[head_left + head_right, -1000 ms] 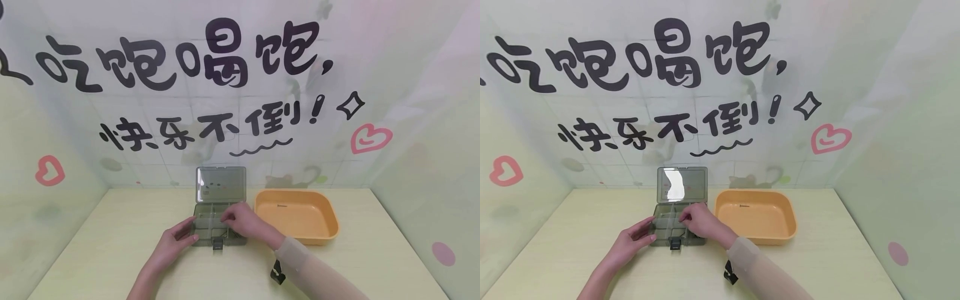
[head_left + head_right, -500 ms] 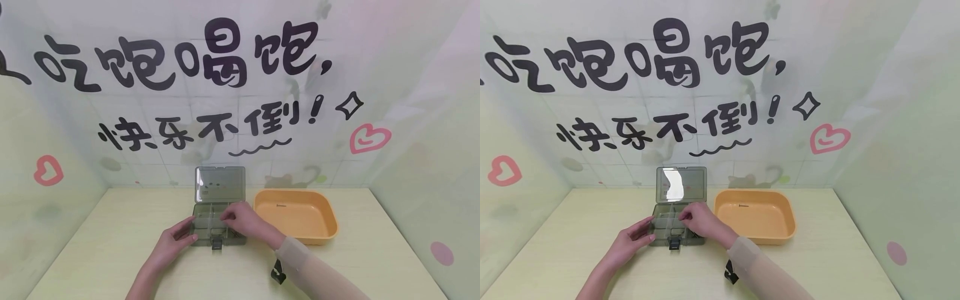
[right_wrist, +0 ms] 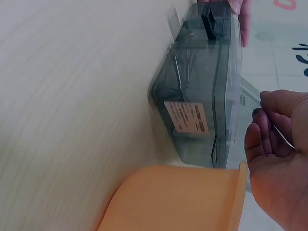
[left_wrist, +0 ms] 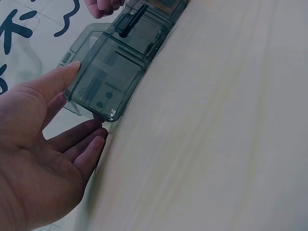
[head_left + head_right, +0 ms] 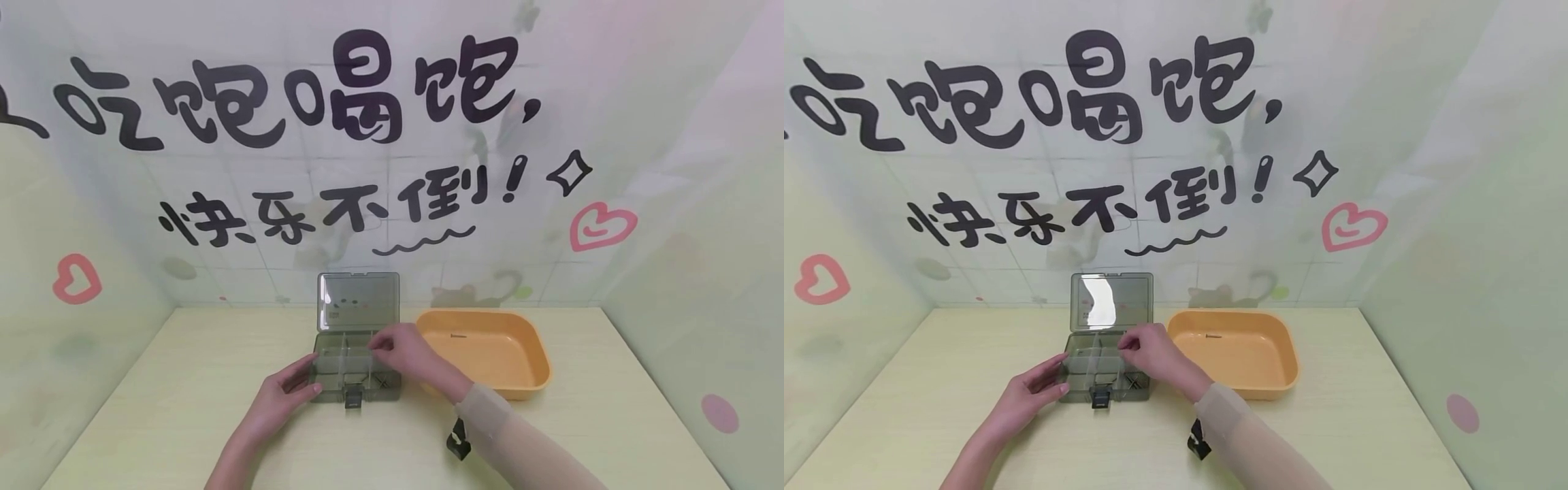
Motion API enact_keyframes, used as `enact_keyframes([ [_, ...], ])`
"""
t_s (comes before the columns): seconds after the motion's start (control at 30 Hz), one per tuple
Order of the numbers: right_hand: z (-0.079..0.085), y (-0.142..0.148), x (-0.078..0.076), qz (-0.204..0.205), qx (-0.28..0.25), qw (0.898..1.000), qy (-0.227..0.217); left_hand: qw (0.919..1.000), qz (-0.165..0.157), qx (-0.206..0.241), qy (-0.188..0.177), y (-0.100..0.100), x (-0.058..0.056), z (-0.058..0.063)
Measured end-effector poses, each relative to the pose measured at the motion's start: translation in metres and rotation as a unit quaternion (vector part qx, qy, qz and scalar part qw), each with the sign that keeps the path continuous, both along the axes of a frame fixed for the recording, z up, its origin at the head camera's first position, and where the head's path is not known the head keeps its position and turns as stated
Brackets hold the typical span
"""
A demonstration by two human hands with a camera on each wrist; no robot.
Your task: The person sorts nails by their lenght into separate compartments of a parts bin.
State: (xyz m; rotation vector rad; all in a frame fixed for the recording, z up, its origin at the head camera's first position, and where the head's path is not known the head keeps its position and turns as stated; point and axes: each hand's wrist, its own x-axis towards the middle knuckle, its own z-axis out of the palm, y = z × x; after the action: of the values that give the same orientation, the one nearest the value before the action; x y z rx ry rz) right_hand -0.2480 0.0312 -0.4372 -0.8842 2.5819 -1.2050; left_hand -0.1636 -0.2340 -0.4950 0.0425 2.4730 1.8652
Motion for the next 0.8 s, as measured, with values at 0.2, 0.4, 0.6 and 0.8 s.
enact_keyframes([
  [0.2, 0.002, 0.012, -0.005, -0.024, -0.035, 0.999, -0.027, 1.0, -0.001, -0.003, 0.001, -0.001, 0.0, -0.001],
  [0.4, 0.001, 0.027, -0.011, -0.032, -0.05, 0.998, -0.005, 1.0, -0.005, -0.007, 0.002, -0.001, -0.001, -0.002],
  [0.6, -0.004, 0.045, -0.018, -0.064, -0.059, 0.996, 0.013, 1.0, -0.003, -0.006, 0.003, -0.001, -0.001, -0.002],
  [0.8, -0.006, 0.064, -0.025, -0.123, -0.055, 0.991, 0.009, 0.9999, 0.001, -0.01, 0.001, -0.001, -0.001, -0.002],
])
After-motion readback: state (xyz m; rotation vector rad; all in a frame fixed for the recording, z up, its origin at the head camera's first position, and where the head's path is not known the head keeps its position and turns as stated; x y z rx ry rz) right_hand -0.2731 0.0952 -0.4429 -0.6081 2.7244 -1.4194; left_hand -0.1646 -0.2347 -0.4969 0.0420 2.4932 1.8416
